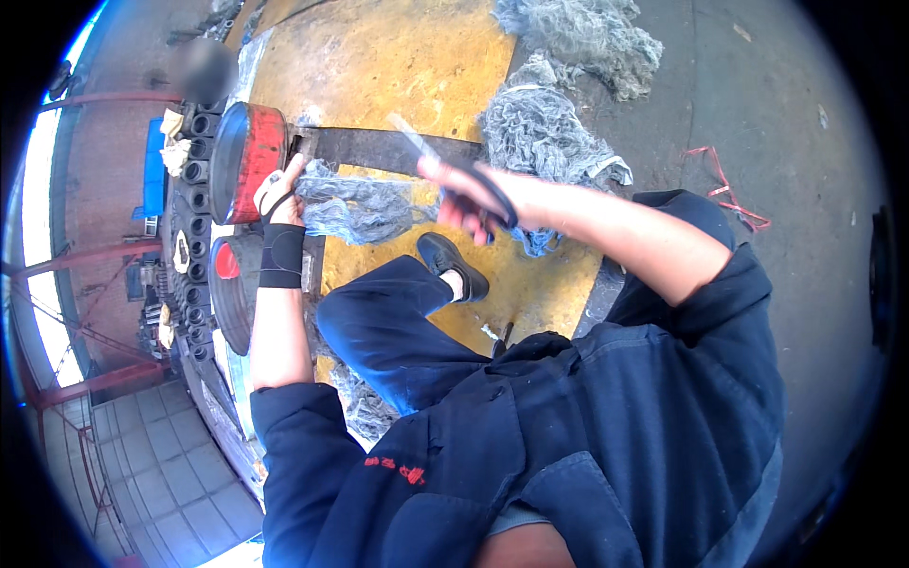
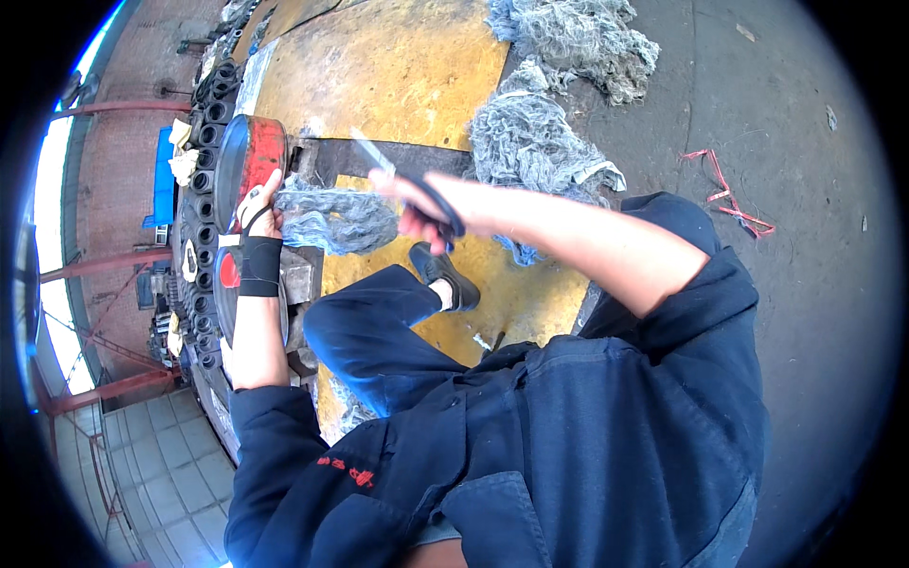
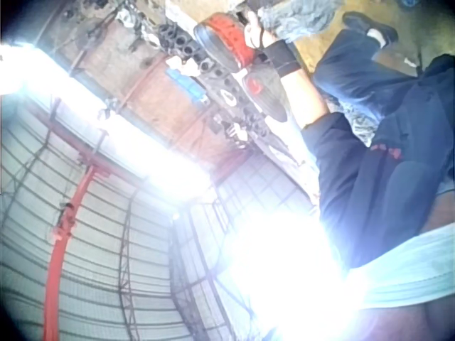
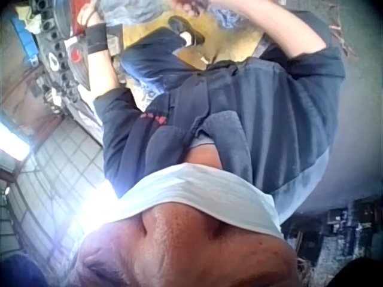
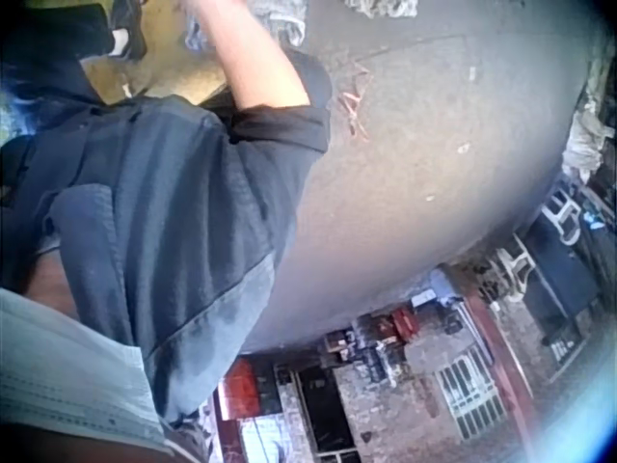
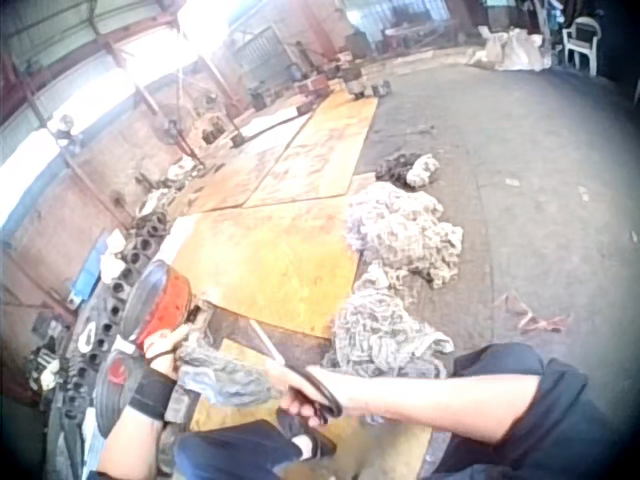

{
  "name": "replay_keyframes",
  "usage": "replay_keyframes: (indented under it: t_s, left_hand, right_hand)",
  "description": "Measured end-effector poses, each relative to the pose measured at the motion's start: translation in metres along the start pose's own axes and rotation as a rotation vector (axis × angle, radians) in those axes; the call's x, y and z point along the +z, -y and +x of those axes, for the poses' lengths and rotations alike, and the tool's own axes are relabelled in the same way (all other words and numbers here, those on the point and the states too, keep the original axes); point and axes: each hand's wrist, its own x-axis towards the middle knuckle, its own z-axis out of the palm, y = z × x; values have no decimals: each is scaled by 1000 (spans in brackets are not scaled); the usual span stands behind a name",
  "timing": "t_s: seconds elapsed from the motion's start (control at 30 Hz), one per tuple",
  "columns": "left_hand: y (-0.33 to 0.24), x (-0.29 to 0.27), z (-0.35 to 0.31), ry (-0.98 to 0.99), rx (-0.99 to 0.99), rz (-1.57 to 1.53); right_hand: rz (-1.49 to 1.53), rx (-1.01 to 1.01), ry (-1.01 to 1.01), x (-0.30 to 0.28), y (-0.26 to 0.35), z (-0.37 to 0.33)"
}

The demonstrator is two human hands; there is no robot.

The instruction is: The person cuts into a clump of gray fibrous material with a pair of scissors, pulling off small sections and setting them aside on the floor.

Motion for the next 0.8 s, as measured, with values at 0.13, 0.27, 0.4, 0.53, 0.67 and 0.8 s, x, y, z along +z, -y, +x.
replay_keyframes:
  t_s: [0.13,0.27,0.4,0.53,0.67,0.8]
  left_hand:
    - [-3,-9,-1,-45,8,44]
    - [-9,-19,-6,-37,18,24]
    - [-12,-27,-10,-29,41,-9]
    - [-18,-32,-13,-31,50,-39]
    - [-14,-37,-7,-46,58,-76]
    - [-16,-39,-7,-76,58,-83]
  right_hand:
    - [130,201,223,28,-32,18]
    - [321,258,242,31,-46,36]
    - [545,358,280,39,-49,38]
    - [672,393,172,38,-58,33]
    - [805,449,-51,18,-76,37]
    - [862,415,32,-9,-86,45]
